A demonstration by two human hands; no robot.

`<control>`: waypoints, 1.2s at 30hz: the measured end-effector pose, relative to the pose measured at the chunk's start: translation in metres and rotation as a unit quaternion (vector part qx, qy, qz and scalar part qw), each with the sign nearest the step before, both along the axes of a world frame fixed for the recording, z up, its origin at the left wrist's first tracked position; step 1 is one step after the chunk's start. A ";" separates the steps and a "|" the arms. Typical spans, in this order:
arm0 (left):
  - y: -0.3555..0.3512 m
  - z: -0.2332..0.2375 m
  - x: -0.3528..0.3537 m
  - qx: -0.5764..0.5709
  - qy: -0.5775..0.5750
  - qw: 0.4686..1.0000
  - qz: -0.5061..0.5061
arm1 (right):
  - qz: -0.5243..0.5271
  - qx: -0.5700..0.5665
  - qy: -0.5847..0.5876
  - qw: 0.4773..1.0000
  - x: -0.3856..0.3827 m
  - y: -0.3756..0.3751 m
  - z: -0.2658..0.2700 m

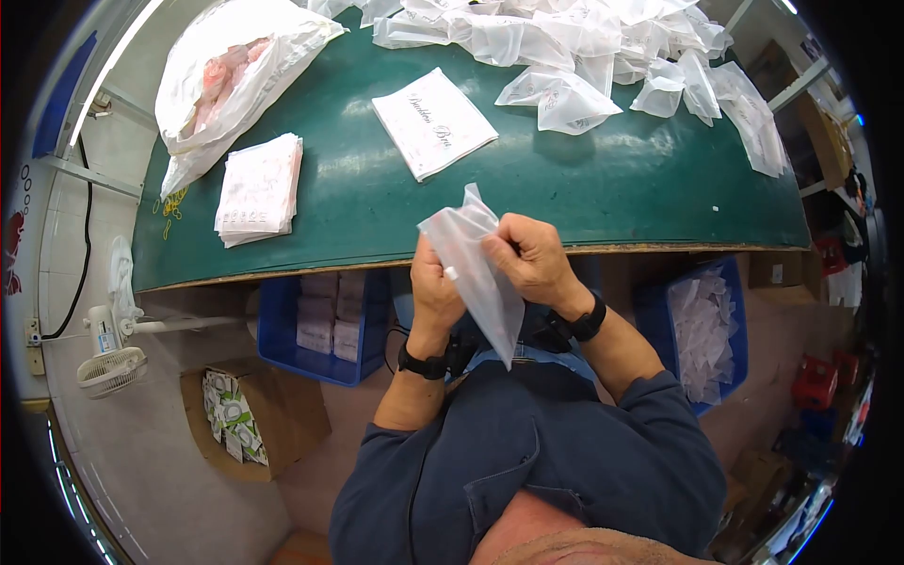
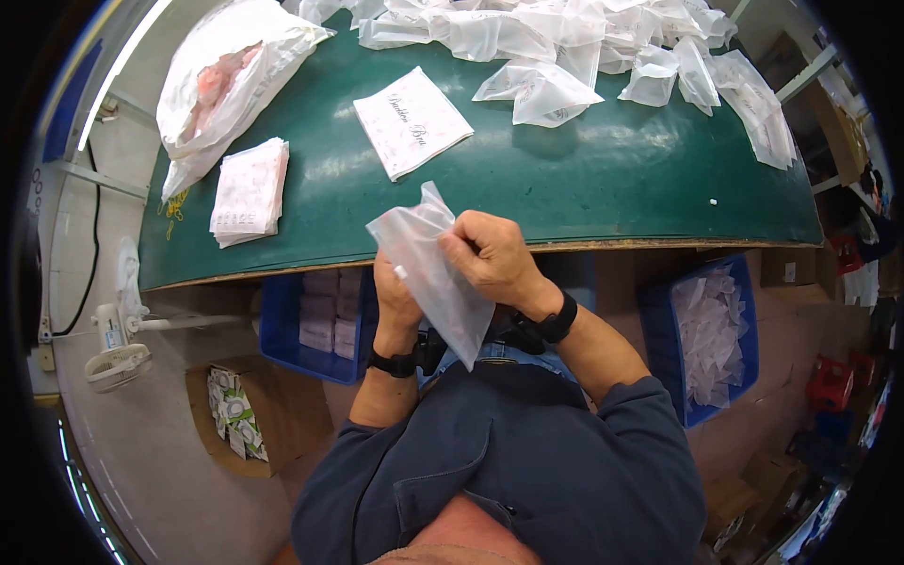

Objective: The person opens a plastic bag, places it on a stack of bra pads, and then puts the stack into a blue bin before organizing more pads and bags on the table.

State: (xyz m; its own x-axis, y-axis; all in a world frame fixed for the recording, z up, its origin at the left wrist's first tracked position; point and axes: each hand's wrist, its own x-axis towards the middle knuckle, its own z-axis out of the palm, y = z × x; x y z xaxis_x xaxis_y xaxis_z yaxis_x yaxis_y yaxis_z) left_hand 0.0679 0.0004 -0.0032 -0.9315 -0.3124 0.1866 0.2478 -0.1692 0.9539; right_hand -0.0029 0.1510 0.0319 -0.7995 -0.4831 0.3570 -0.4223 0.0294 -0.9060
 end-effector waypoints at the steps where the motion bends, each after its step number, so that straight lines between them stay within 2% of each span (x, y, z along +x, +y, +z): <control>1: 0.000 -0.001 -0.001 0.000 0.001 1.000 0.001 | 0.001 0.000 0.001 1.000 -0.001 0.001 -0.002; 4: 0.004 0.000 0.000 0.047 -0.030 0.998 0.020 | 0.014 0.017 -0.035 0.999 -0.001 0.007 -0.006; 9: 0.021 0.006 0.006 0.033 -0.025 0.999 0.011 | 0.011 0.009 -0.023 1.000 0.002 0.002 -0.010; 12: 0.011 0.000 0.012 -0.069 -0.027 0.997 0.037 | 0.034 -0.030 -0.080 0.996 0.001 0.008 -0.020; 17: -0.009 -0.013 0.014 -0.004 -0.015 0.997 0.073 | 0.013 -0.001 -0.038 0.999 -0.001 0.028 0.001; 20: -0.004 -0.011 0.015 -0.032 -0.033 0.998 0.038 | 0.048 0.038 -0.146 0.987 0.002 0.023 0.004; 21: -0.002 -0.011 0.017 -0.031 -0.037 0.998 0.038 | 0.048 0.039 -0.149 0.987 0.005 0.019 0.001; 24: 0.000 -0.004 0.015 -0.094 -0.036 0.995 0.018 | 0.079 -0.024 -0.021 0.996 0.011 0.006 -0.008; 25: -0.001 -0.002 0.015 -0.095 -0.039 0.995 0.016 | 0.077 -0.024 -0.024 0.996 0.012 0.011 -0.007; 28: -0.012 0.007 0.019 -0.256 0.011 0.960 0.112 | 0.048 -0.011 -0.045 0.998 0.006 0.031 0.008; 29: -0.012 0.006 0.017 -0.257 0.014 0.959 0.117 | 0.052 -0.011 -0.041 0.998 0.004 0.030 0.009; 33: -0.004 -0.012 0.021 -0.181 0.010 0.977 0.114 | 0.050 0.036 -0.031 0.998 0.013 0.030 -0.003; 36: -0.009 -0.006 0.006 0.019 -0.040 0.998 0.037 | -0.029 -0.028 -0.062 0.997 0.000 0.016 -0.006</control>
State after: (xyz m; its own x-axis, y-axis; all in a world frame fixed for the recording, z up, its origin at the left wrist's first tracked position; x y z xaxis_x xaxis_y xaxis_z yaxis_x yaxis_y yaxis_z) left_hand 0.0742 -0.0081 -0.0092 -0.9170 -0.3864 0.0989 0.1836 -0.1889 0.9647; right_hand -0.0026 0.1668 0.0258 -0.8658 -0.4163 0.2777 -0.3050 -0.0009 -0.9524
